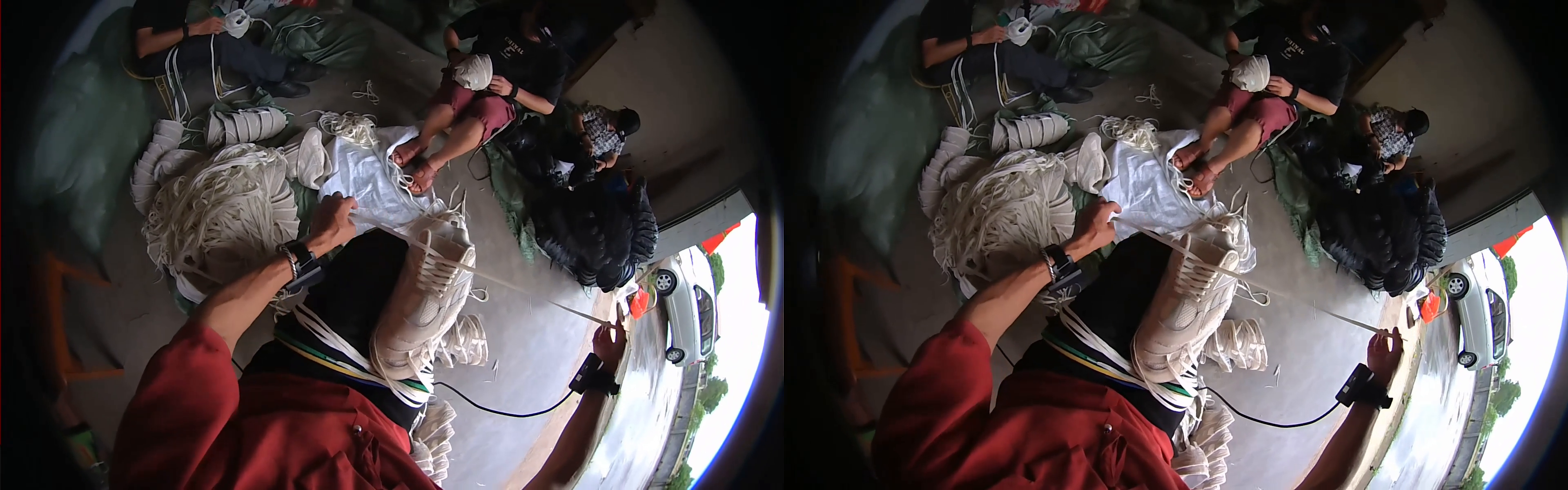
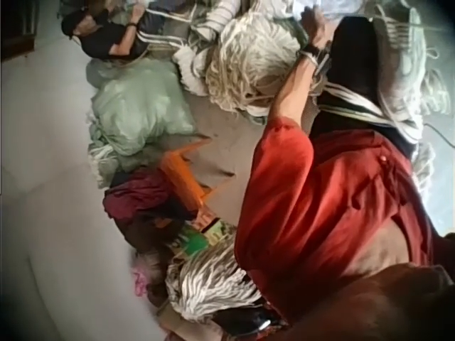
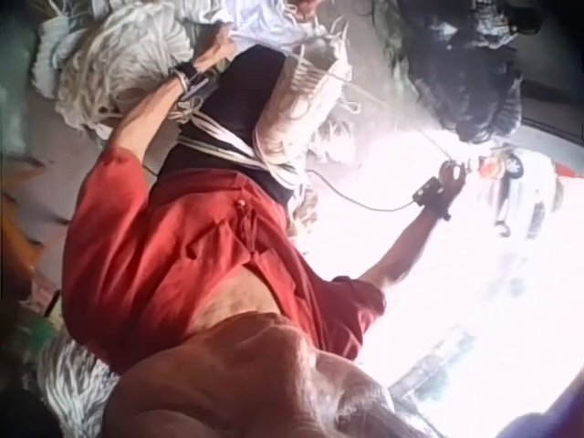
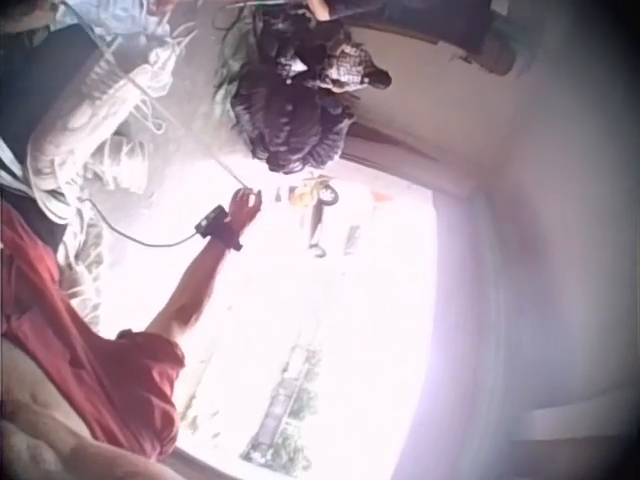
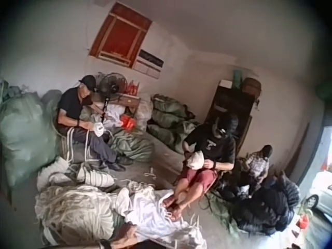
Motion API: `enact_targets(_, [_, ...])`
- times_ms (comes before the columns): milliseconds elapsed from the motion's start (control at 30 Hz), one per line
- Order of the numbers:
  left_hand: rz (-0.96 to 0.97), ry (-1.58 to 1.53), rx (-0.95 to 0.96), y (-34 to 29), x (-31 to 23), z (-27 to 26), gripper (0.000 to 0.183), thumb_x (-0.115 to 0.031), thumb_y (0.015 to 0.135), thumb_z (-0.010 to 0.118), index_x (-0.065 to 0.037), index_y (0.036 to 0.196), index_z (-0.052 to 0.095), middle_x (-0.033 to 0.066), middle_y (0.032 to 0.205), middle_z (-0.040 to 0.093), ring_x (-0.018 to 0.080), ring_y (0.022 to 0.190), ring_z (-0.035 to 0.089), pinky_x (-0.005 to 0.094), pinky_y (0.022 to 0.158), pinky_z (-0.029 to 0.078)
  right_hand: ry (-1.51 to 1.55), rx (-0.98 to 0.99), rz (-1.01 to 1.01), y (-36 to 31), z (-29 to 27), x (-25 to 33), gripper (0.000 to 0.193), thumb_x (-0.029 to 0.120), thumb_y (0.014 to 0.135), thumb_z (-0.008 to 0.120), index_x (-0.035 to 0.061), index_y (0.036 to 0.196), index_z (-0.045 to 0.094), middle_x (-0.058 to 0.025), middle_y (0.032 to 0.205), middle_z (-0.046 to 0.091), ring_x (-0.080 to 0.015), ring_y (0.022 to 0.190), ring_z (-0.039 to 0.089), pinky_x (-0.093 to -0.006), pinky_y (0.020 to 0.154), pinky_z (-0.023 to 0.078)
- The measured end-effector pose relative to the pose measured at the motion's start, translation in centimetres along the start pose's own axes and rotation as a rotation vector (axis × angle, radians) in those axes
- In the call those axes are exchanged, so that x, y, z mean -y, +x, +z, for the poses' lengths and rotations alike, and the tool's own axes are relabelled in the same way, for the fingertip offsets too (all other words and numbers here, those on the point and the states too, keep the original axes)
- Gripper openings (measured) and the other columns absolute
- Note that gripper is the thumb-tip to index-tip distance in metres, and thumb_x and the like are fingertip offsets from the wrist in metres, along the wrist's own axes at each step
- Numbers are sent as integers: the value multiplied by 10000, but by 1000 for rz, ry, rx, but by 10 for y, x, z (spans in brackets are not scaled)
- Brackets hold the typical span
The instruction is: Threading and adjusting laces on a shoe.
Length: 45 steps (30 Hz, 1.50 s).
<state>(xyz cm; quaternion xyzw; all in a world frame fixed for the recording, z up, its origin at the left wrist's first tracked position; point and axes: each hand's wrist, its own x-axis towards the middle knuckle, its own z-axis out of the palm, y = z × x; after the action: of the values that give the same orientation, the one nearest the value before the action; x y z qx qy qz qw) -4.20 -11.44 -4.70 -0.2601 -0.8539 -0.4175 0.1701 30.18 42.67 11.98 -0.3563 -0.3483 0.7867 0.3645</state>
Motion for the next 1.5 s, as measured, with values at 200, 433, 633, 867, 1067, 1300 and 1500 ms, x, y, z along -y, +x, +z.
enact_targets(200, [-757,-903,683,-15,-54,6,266,-298,845,523,-36,844,572,44,621,569,128,439,512,205,355,366,142,470,-24,26,-48,-23,145,40,739,562,36,875,611,-84,895,638,-182,834,609,-309,770,500])
enact_targets(433, [-1133,-1710,976,-5,-57,15,430,-455,875,452,-41,951,539,71,725,591,215,625,584,267,482,437,-372,247,108,-38,32,-121,100,162,860,552,100,785,527,-28,681,551,-36,476,419,-166,350,270])
enact_targets(633, [-1096,-1870,743,-8,-58,10,199,-287,860,527,-105,939,531,101,935,571,298,906,545,407,781,441,-752,627,17,-116,145,-225,163,177,838,592,17,864,615,-19,596,545,-25,389,355,-179,348,228])
enact_targets(867, [-1269,-1877,68,-11,-3,-19,197,-222,896,423,-92,762,485,72,826,549,299,886,531,472,836,398,-950,813,-88,-120,178,-254,204,208,857,513,31,803,597,-18,635,576,-50,519,501,-185,400,324])
enact_targets(1067, [-1398,-1847,-347,-45,100,-44,152,-176,818,394,-106,688,432,1,549,389,147,460,347,296,503,297,-984,786,-10,-120,184,-250,210,201,821,543,13,743,595,-31,609,566,-96,517,525,-217,440,397])
enact_targets(1300, [-1405,-1714,-612,-98,175,-57,153,-221,738,410,-113,631,411,25,543,371,184,443,338,301,429,280,-1259,641,-185,-125,202,-250,190,184,749,575,2,696,578,-90,586,562,-185,504,551,-305,470,442])
enact_targets(1500, [-1473,-1567,-792,-132,212,-74,155,-222,728,445,-120,611,441,29,507,378,196,441,341,313,445,301,-1591,760,-1037,-134,212,-260,173,174,709,542,12,652,521,-197,661,562,-400,610,544,-463,551,435])
